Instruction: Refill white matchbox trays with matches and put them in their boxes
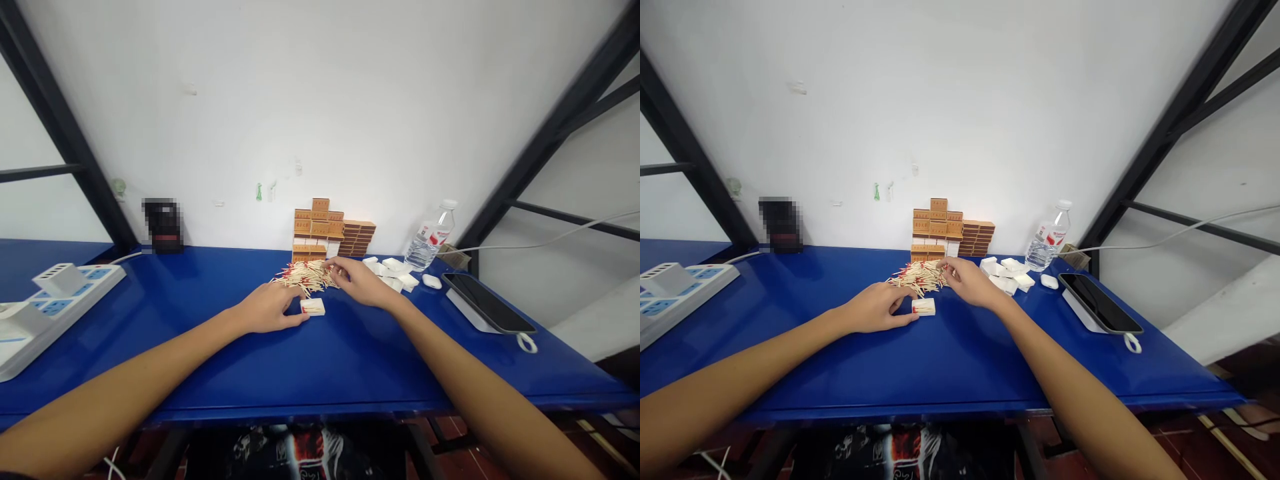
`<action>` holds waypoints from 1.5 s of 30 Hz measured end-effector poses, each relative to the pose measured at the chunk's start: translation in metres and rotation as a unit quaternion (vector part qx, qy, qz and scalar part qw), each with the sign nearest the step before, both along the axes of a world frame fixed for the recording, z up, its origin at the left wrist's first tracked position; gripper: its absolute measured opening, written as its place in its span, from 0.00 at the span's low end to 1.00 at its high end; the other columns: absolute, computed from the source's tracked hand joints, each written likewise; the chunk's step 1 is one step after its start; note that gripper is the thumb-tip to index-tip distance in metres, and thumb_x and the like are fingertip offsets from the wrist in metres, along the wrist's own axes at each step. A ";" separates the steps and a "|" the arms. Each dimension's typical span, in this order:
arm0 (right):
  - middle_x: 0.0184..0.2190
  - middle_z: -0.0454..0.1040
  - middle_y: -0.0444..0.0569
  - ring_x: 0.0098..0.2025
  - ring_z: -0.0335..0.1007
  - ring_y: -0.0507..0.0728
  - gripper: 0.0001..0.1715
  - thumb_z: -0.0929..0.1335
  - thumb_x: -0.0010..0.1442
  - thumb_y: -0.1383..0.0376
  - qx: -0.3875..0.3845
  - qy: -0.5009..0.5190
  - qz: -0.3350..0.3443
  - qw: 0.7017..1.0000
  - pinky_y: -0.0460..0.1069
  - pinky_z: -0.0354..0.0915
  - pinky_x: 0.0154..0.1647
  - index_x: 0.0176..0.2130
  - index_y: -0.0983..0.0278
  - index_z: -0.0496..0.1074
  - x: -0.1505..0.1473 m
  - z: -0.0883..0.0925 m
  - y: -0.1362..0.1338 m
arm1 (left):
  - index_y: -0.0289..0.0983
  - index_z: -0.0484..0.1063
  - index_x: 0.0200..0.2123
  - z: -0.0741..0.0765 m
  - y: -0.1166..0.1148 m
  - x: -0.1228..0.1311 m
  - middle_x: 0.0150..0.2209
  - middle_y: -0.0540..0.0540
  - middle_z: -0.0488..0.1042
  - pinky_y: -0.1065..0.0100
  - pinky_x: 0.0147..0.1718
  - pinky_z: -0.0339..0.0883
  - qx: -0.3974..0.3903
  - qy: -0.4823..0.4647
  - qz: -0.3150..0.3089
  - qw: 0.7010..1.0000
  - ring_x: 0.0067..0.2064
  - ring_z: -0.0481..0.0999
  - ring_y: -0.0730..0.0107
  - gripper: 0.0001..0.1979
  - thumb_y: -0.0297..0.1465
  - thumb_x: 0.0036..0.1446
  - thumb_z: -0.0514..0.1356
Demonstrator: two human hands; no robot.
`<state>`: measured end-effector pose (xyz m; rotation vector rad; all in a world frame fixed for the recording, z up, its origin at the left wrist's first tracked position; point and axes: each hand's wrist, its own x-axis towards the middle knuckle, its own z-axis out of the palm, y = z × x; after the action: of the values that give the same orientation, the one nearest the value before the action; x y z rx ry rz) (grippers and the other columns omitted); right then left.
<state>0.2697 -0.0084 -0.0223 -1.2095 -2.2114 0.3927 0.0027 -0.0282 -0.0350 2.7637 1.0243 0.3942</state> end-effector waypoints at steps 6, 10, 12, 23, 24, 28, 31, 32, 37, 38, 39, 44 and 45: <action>0.33 0.78 0.49 0.33 0.70 0.54 0.16 0.73 0.59 0.54 -0.124 0.179 0.044 0.975 0.50 0.66 0.37 0.37 0.65 0.77 -0.021 0.002 -0.009 | 0.39 0.76 0.47 0.000 0.000 0.000 0.25 0.53 0.73 0.68 0.28 0.57 0.014 -0.023 0.017 0.999 0.26 0.72 0.69 0.17 0.45 0.64 0.61; 0.31 0.77 0.47 0.31 0.66 0.53 0.20 0.75 0.57 0.50 -0.148 0.186 0.047 0.970 0.49 0.63 0.35 0.36 0.66 0.79 -0.027 -0.002 -0.012 | 0.39 0.76 0.48 0.000 0.000 0.000 0.25 0.53 0.73 0.68 0.28 0.57 0.027 -0.038 0.036 0.998 0.26 0.72 0.69 0.18 0.45 0.64 0.61; 0.31 0.76 0.47 0.30 0.62 0.52 0.19 0.74 0.57 0.51 -0.137 0.162 0.043 0.976 0.48 0.60 0.33 0.35 0.66 0.80 -0.026 -0.005 -0.011 | 0.38 0.76 0.48 -0.001 0.001 0.000 0.25 0.52 0.73 0.68 0.28 0.57 0.033 -0.040 0.039 0.998 0.26 0.72 0.68 0.19 0.46 0.64 0.61; 0.33 0.78 0.47 0.30 0.64 0.53 0.13 0.70 0.63 0.57 -0.069 0.028 0.004 0.997 0.48 0.59 0.32 0.36 0.64 0.79 -0.011 -0.002 -0.003 | 0.38 0.76 0.47 0.001 0.000 0.000 0.25 0.52 0.73 0.68 0.28 0.57 0.010 -0.038 0.029 0.999 0.26 0.72 0.69 0.17 0.44 0.64 0.61; 0.32 0.78 0.47 0.30 0.65 0.53 0.12 0.70 0.63 0.59 -0.047 0.011 -0.036 0.998 0.48 0.59 0.33 0.35 0.64 0.79 -0.007 -0.003 -0.001 | 0.38 0.76 0.47 0.001 0.000 0.000 0.25 0.52 0.73 0.68 0.28 0.57 0.007 -0.035 0.021 0.999 0.26 0.72 0.69 0.17 0.45 0.64 0.61; 0.34 0.78 0.49 0.36 0.70 0.56 0.07 0.72 0.61 0.62 0.011 -0.098 -0.111 0.989 0.48 0.59 0.36 0.34 0.64 0.78 0.008 -0.009 0.011 | 0.38 0.76 0.48 0.000 0.000 0.000 0.25 0.52 0.74 0.68 0.28 0.57 -0.004 -0.012 -0.004 1.000 0.28 0.73 0.68 0.19 0.46 0.64 0.61; 0.35 0.77 0.49 0.37 0.71 0.57 0.06 0.74 0.59 0.62 -0.002 -0.141 -0.086 0.986 0.48 0.59 0.37 0.35 0.63 0.78 0.014 -0.014 0.016 | 0.39 0.76 0.48 -0.001 0.000 0.000 0.25 0.52 0.74 0.68 0.27 0.56 -0.008 -0.004 -0.009 1.000 0.27 0.73 0.68 0.19 0.47 0.64 0.61; 0.36 0.77 0.49 0.38 0.71 0.57 0.06 0.74 0.59 0.62 -0.004 -0.146 -0.079 0.986 0.48 0.60 0.37 0.35 0.63 0.78 0.014 -0.015 0.016 | 0.39 0.76 0.47 -0.001 0.000 0.000 0.25 0.52 0.74 0.68 0.27 0.56 -0.008 -0.004 -0.009 1.000 0.27 0.73 0.68 0.18 0.46 0.65 0.61; 0.37 0.77 0.50 0.37 0.71 0.55 0.06 0.70 0.63 0.66 -0.015 -0.166 -0.068 0.984 0.47 0.60 0.37 0.34 0.64 0.77 0.010 -0.017 0.015 | 0.39 0.76 0.48 -0.001 0.000 0.000 0.25 0.52 0.74 0.68 0.28 0.57 -0.005 -0.005 -0.010 1.000 0.27 0.73 0.68 0.18 0.46 0.65 0.60; 0.38 0.77 0.51 0.37 0.71 0.55 0.07 0.69 0.64 0.66 -0.014 -0.175 -0.065 0.982 0.47 0.60 0.37 0.34 0.64 0.77 0.010 -0.017 0.014 | 0.39 0.76 0.48 -0.001 0.000 0.000 0.26 0.52 0.74 0.68 0.28 0.57 -0.005 -0.005 -0.010 1.000 0.27 0.73 0.68 0.19 0.46 0.65 0.60; 0.38 0.76 0.52 0.37 0.71 0.55 0.07 0.69 0.65 0.66 -0.010 -0.183 -0.063 0.981 0.47 0.60 0.37 0.35 0.64 0.77 0.011 -0.017 0.014 | 0.39 0.76 0.48 -0.001 0.000 0.000 0.26 0.52 0.74 0.68 0.28 0.57 -0.006 -0.004 -0.010 1.000 0.28 0.73 0.68 0.19 0.47 0.64 0.60; 0.38 0.75 0.53 0.35 0.69 0.56 0.07 0.69 0.65 0.65 0.003 -0.206 -0.051 0.977 0.48 0.59 0.36 0.34 0.65 0.74 0.016 -0.017 0.015 | 0.39 0.76 0.48 -0.001 0.000 0.000 0.25 0.52 0.74 0.68 0.27 0.57 -0.007 -0.005 -0.008 1.000 0.27 0.73 0.68 0.19 0.47 0.65 0.60; 0.37 0.75 0.53 0.34 0.68 0.56 0.08 0.69 0.65 0.65 0.003 -0.207 -0.049 0.977 0.48 0.59 0.36 0.33 0.65 0.74 0.017 -0.016 0.015 | 0.39 0.76 0.49 0.000 0.000 0.000 0.25 0.52 0.74 0.68 0.27 0.57 -0.006 -0.006 -0.008 1.000 0.27 0.73 0.68 0.19 0.47 0.65 0.60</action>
<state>0.2867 0.0069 -0.0387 -1.5003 -2.4780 0.0964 0.0028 -0.0281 -0.0354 2.7545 0.9966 0.4001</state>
